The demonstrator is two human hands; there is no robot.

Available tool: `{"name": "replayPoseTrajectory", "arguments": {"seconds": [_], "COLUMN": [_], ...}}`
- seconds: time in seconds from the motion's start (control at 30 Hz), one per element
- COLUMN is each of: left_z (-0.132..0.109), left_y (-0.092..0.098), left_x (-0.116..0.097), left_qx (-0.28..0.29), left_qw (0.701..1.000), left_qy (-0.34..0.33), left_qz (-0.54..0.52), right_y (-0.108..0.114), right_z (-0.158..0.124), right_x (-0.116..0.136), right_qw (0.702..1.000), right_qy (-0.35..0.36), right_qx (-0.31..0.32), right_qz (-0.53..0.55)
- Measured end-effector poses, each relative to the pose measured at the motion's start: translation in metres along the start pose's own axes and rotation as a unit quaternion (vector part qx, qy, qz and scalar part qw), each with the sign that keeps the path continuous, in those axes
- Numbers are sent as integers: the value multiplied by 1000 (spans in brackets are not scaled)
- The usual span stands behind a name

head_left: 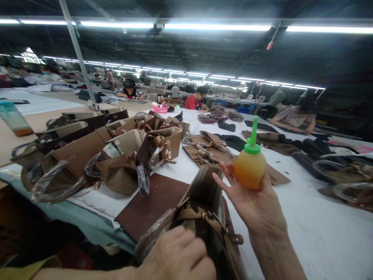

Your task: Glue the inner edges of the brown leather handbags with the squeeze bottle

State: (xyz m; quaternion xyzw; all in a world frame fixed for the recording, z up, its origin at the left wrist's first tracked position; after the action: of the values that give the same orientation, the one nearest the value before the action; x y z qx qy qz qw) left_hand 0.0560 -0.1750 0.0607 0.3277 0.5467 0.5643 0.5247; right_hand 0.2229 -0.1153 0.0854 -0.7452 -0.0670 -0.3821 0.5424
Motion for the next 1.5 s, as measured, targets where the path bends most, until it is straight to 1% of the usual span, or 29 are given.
{"name": "replayPoseTrajectory", "arguments": {"seconds": [0.07,0.1,0.13,0.2,0.27,0.33,0.37,0.43,0.47,0.53,0.6,0.67,0.73,0.8,0.83,0.9,0.93,1.0,1.1,1.17,1.2,1.3,1.33,1.4,1.47,1.5], "left_z": [13,20,29,44,52,54,53,51,50,49,51,55,57,58,58,55,53,46,32,21,16,4,2,2,6,9], "left_y": [25,31,32,23,12,5,3,4,7,18,33,46,55,59,59,54,50,44,44,48,49,49,48,45,39,37], "left_x": [5,8,11,16,21,29,32,37,39,41,41,39,40,46,51,63,68,75,77,79,80,90,94,106,118,123], "left_qx": [-92,-112,-110,-64,-3,40,53,66,62,43,36,51,74,84,84,79,71,39,-49,-118,-148,-221,-239,-263,-258,-249], "left_qw": [994,989,984,973,963,958,958,963,967,978,989,996,996,993,991,988,988,992,994,982,973,936,924,900,888,888], "left_qy": [46,84,118,182,228,256,255,230,212,169,118,55,-9,-60,-72,-67,-57,-26,45,108,137,215,234,267,300,316], "left_qz": [-23,-46,-75,-129,-141,-124,-118,-123,-125,-115,-84,-51,-40,-62,-80,-116,-126,-120,-91,-99,-113,-167,-187,-222,-234,-224], "right_y": [-2,-2,-3,-3,-4,-4,-4,-3,-3,2,9,17,23,25,25,22,20,16,14,15,17,22,21,16,12,10], "right_z": [0,-1,-1,-3,-7,-10,-12,-15,-15,-16,-17,-18,-22,-27,-30,-35,-36,-36,-29,-22,-20,-17,-17,-20,-25,-28], "right_x": [-4,-6,-7,-6,-2,2,4,8,11,20,33,46,53,53,50,41,36,28,23,21,21,21,22,21,16,13], "right_qw": [1000,1000,1000,1000,999,999,999,998,998,997,997,996,996,995,995,995,995,995,994,993,993,988,988,988,987,987], "right_qy": [4,4,7,17,31,40,40,35,30,26,26,27,17,4,-5,-23,-32,-45,-49,-53,-57,-52,-48,-46,-58,-66], "right_qx": [9,12,13,12,9,8,9,12,13,3,-18,-46,-67,-79,-84,-83,-81,-70,-68,-72,-83,-119,-121,-102,-87,-81], "right_qz": [3,3,2,-3,-10,-24,-32,-48,-56,-68,-74,-70,-63,-58,-57,-56,-56,-59,-71,-71,-69,-79,-87,-105,-118,-121]}}
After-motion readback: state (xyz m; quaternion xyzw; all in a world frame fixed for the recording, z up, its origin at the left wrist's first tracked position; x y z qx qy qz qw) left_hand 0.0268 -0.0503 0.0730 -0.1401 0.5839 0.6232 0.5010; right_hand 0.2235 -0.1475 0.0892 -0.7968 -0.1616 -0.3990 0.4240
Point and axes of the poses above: each hand's wrist, its own z-axis towards the middle knuckle, its own y-axis out of the back of the hand, x = y × z, the point moved 8 cm from there along z, towards the middle knuckle, and after that the axes turned 3 degrees about -z, right-handed, at the moved point
